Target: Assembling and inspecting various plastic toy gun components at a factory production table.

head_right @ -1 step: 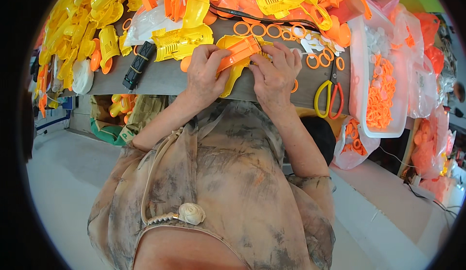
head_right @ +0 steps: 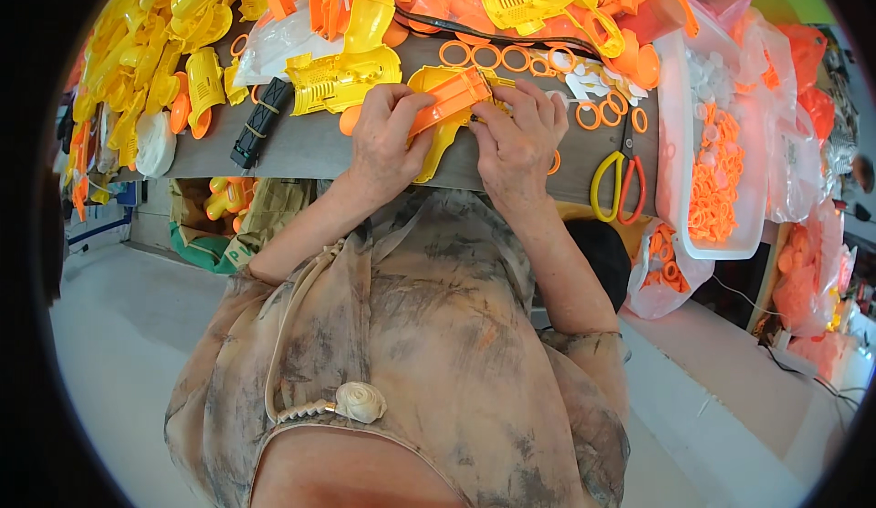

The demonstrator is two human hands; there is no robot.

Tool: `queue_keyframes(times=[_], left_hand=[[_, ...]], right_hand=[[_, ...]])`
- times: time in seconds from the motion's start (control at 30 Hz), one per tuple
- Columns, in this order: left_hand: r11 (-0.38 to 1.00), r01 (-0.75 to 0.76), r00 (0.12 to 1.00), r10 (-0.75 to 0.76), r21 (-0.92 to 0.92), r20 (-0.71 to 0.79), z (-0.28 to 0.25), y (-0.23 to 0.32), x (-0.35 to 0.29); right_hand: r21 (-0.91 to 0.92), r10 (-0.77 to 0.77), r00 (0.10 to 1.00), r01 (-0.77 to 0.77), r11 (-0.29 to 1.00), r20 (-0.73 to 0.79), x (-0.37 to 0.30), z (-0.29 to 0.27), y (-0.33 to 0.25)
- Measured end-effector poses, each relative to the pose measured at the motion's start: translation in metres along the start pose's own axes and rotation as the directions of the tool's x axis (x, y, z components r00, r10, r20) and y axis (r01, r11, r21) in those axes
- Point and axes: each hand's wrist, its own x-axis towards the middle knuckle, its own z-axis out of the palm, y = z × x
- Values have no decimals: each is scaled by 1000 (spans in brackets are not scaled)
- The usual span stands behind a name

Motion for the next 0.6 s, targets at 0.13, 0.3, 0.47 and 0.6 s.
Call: queue_keyframes(times=[0.13,0.3,0.47,0.6], left_hand=[[1000,8,1000,-8,-4,24,-2,2,1],[1000,13,1000,-12,-14,26,-1,1,0],[999,50,997,-49,-22,55,-2,3,1],[998,56,997,-55,-18,52,-2,2,2]], right_hand=[[-47,-17,1000,17,999,4,0,-1,-1],[-86,-19,997,26,996,78,3,-7,-4],[-150,-24,989,46,988,143,4,-8,-5],[-139,24,993,-8,990,115,0,-5,-6]])
